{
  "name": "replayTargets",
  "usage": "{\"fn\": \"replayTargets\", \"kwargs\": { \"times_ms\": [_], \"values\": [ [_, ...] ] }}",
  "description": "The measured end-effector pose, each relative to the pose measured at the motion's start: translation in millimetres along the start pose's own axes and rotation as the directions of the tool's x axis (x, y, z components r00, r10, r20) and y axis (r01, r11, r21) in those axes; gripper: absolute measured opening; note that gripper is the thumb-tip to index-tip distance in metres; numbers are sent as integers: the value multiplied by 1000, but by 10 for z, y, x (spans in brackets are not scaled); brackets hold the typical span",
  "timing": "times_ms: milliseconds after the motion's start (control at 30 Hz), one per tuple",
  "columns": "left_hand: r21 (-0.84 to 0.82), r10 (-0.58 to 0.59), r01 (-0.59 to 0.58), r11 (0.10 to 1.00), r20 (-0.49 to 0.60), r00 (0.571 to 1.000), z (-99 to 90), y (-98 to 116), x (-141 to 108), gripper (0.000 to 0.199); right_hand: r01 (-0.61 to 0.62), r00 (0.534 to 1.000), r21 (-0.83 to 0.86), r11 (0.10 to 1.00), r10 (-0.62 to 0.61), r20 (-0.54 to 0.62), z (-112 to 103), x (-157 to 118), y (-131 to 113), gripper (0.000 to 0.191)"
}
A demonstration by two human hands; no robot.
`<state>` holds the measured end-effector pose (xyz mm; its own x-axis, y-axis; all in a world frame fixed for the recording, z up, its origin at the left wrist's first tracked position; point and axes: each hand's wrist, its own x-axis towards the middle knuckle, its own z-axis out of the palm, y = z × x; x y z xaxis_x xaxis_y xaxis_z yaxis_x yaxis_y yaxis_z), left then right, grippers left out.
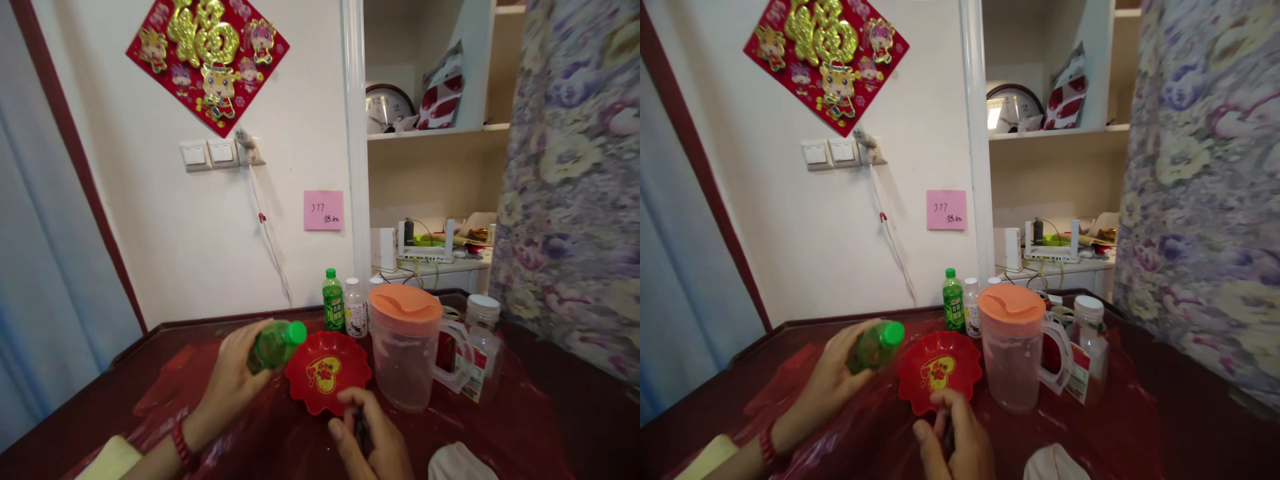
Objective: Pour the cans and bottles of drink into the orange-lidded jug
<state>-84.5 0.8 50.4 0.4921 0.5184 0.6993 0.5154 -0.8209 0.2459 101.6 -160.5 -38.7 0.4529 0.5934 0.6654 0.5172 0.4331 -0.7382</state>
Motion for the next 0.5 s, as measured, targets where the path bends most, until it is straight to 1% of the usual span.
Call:
{"fn": "replayTargets", "kwargs": {
  "times_ms": [67, 167, 300, 433, 467, 500],
  "values": [
    [62, 76, -78, 995, 28, 997, 50, 61, -174, 54, -74, 996, 78, 994, 78, -43, 12, 7, 15, 40],
    [87, 155, -160, 983, 65, 986, 124, 127, -328, 61, -111, 992, 132, 985, 117, -40, 25, 7, 38, 45],
    [125, 247, -254, 959, 66, 967, 149, 197, -400, 62, -89, 996, 130, 987, 86, 26, -27, 19, 65, 44],
    [161, 308, -309, 937, 32, 951, 111, 257, -438, 61, -12, 983, 89, 996, -4, 186, -119, 54, 72, 28],
    [165, 311, -312, 936, 32, 950, 104, 274, -450, 61, -4, 982, 69, 998, -9, 191, -129, 56, 68, 26],
    [166, 309, -311, 936, 40, 950, 99, 291, -463, 62, -5, 985, 49, 999, -3, 172, -130, 53, 62, 27]
  ]
}}
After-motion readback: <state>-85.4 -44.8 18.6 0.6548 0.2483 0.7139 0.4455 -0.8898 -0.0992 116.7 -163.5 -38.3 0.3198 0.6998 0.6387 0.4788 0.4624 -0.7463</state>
